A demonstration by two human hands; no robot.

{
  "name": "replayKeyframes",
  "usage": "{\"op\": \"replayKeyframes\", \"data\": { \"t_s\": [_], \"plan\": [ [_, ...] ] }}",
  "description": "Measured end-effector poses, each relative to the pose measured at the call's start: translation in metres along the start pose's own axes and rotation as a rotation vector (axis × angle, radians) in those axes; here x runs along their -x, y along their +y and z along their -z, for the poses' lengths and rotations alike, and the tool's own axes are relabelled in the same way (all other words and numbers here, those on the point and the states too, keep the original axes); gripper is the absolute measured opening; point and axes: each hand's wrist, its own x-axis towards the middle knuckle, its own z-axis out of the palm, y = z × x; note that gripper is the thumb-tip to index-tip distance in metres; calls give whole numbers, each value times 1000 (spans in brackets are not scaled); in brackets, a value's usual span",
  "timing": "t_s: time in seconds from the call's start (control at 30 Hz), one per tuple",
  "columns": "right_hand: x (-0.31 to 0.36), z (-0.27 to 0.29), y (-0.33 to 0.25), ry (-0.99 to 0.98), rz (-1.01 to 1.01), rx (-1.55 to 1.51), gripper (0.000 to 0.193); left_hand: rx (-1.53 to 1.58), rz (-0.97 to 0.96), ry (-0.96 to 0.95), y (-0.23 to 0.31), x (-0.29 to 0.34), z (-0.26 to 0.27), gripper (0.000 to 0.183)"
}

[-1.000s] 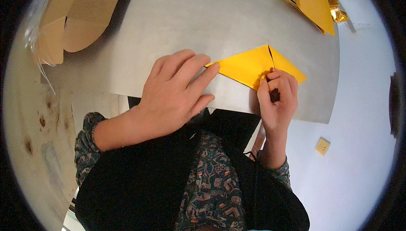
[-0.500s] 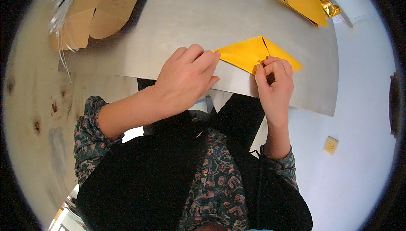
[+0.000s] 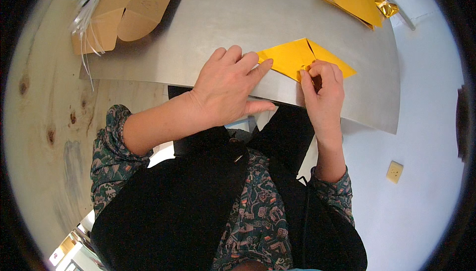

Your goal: The person folds a yellow sheet of paper by hand into a small origami shape on a table. They complete one unit and place it with others, then begin folding a second sheet.

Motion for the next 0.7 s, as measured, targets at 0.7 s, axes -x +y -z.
{"op": "replayKeyframes", "data": {
  "t_s": [0.7],
  "plan": [
    [2,4,-25,-322,463,324,48,-183,-23,-87,0,-6,-2,76]
  ]
}}
